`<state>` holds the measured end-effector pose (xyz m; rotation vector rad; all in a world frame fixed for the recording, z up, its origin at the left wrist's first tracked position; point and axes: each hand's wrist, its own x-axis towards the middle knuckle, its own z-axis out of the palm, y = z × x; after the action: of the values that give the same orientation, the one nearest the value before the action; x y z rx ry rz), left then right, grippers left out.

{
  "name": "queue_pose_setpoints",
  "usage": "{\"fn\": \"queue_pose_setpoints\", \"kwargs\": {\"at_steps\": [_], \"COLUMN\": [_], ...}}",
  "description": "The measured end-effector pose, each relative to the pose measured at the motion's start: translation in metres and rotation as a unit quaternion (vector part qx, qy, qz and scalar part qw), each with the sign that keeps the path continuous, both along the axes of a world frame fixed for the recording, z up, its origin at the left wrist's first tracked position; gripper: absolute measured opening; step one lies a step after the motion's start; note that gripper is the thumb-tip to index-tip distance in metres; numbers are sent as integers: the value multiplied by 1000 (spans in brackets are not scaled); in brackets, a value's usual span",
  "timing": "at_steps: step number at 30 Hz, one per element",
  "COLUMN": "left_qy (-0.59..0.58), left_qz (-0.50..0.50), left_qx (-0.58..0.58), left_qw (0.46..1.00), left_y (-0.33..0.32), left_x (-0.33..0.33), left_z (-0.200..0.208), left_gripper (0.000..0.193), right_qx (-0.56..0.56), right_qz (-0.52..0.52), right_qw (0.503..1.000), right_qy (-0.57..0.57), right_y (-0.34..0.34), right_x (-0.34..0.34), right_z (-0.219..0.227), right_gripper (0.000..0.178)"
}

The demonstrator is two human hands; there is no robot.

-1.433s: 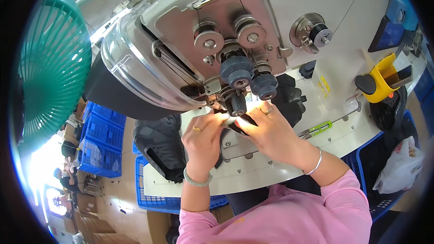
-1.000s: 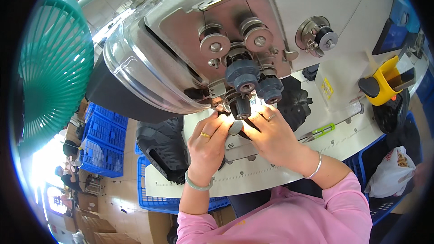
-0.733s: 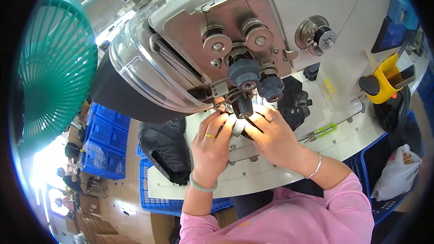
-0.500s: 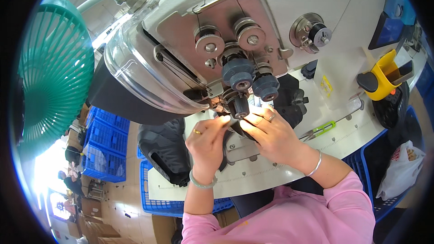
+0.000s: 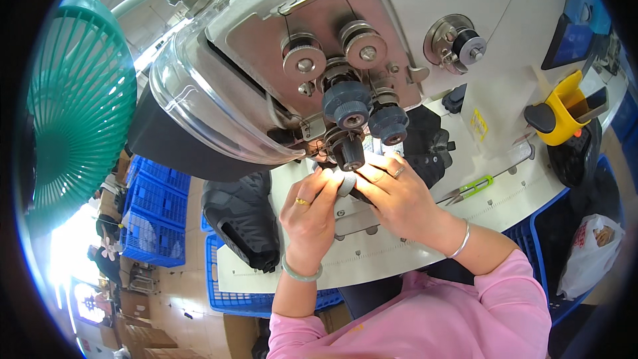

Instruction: Stitching components of a black shoe upper together using an industrial sewing machine.

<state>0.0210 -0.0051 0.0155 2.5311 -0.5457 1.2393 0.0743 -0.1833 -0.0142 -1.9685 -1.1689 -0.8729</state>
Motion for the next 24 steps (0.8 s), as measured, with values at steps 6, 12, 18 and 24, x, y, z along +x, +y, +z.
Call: {"fn": "queue_pose_setpoints", "kwargs": {"at_steps": [6,12,18,24], "left_qy": [-10,-18,44,-26], "left_qz": [1,19,-4,1], "left_qx": [18,43,-122,-58], "left_qw": [1000,999,992,998], "left_y": [1,1,2,-3], "left_x": [4,2,3,3], "left_z": [2,2,0,-5], "left_gripper": [37,35,32,31], "right_qx": [-14,-31,-31,-39], "right_qz": [-15,-12,28,16], "right_qw": [1000,999,999,999], "right_qy": [-4,-2,24,14], "right_y": [5,3,-4,-1], "right_x": [-4,-8,-5,-7], "right_z": [-1,-2,-5,-6], "right_gripper": [48,55,61,59]}}
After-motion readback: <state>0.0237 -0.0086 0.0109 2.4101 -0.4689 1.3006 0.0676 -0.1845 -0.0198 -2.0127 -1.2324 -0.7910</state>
